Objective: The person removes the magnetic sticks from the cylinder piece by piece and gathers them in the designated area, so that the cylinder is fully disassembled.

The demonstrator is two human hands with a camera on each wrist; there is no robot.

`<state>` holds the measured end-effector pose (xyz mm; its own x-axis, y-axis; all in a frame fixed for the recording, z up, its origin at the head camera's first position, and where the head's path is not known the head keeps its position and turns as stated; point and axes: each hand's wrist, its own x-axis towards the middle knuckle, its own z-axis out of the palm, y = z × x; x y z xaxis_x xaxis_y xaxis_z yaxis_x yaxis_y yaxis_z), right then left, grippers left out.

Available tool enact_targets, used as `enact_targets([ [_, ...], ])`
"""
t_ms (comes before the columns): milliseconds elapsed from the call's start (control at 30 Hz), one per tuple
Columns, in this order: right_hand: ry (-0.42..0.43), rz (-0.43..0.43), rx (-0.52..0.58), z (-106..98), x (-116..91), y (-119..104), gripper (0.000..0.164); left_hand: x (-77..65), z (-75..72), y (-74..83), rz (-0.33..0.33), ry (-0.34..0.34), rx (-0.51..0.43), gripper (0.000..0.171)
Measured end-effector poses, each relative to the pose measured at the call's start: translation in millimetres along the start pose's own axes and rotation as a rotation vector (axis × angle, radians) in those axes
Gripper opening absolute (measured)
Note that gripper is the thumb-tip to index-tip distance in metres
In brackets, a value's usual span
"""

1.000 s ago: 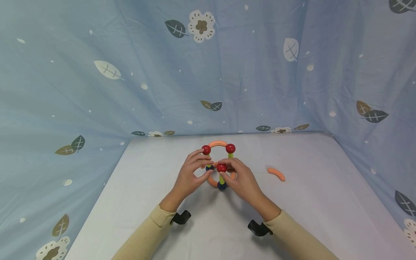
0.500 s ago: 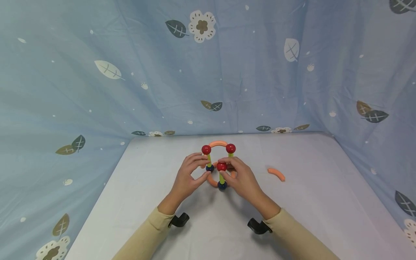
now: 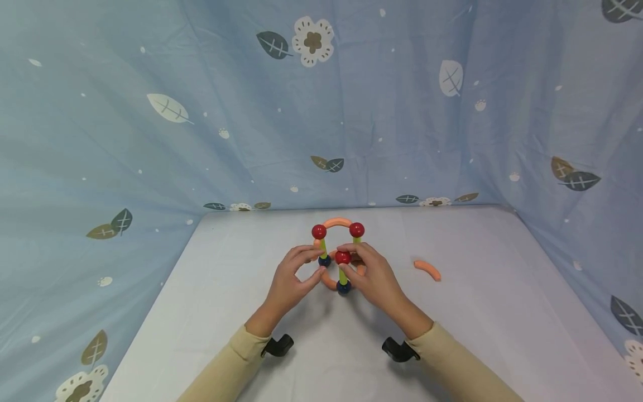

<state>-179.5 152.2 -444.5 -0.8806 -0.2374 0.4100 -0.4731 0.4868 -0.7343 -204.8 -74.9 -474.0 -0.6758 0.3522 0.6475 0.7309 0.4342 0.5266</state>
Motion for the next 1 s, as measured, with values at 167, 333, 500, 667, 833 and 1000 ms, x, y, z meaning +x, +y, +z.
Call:
enact_targets([
  [167,0.003,-0.013,0.001,0.5,-0.3,1.2,0.038,-2.8,5.0,1.8,-0.016,-0.037,-0.06,0.039],
  [333,0.002,-0.024,0.002,1.1,-0.5,1.8,0.038,-5.8,10.9,3.0,-0.059,-0.065,-0.102,0.04],
  [500,0.004,-0.034,0.005,1.2,0.0,1.5,0.039,-8.3,17.2,1.8,-0.124,-0.081,-0.115,0.037],
  [667,0.006,-0.033,-0.002,1.0,0.3,0.8,0.04,-10.1,23.2,0.3,-0.213,-0.109,-0.162,0.04],
  [833,0.001,-0.02,0.008,1.4,0.7,0.5,0.04,-12.5,28.9,-0.1,-0.29,-0.156,-0.211,0.04],
  [1000,-0.006,0.007,0.003,1.3,-0.1,-0.4,0.039,-15.4,36.2,-1.6,-0.319,-0.177,-0.285,0.036],
])
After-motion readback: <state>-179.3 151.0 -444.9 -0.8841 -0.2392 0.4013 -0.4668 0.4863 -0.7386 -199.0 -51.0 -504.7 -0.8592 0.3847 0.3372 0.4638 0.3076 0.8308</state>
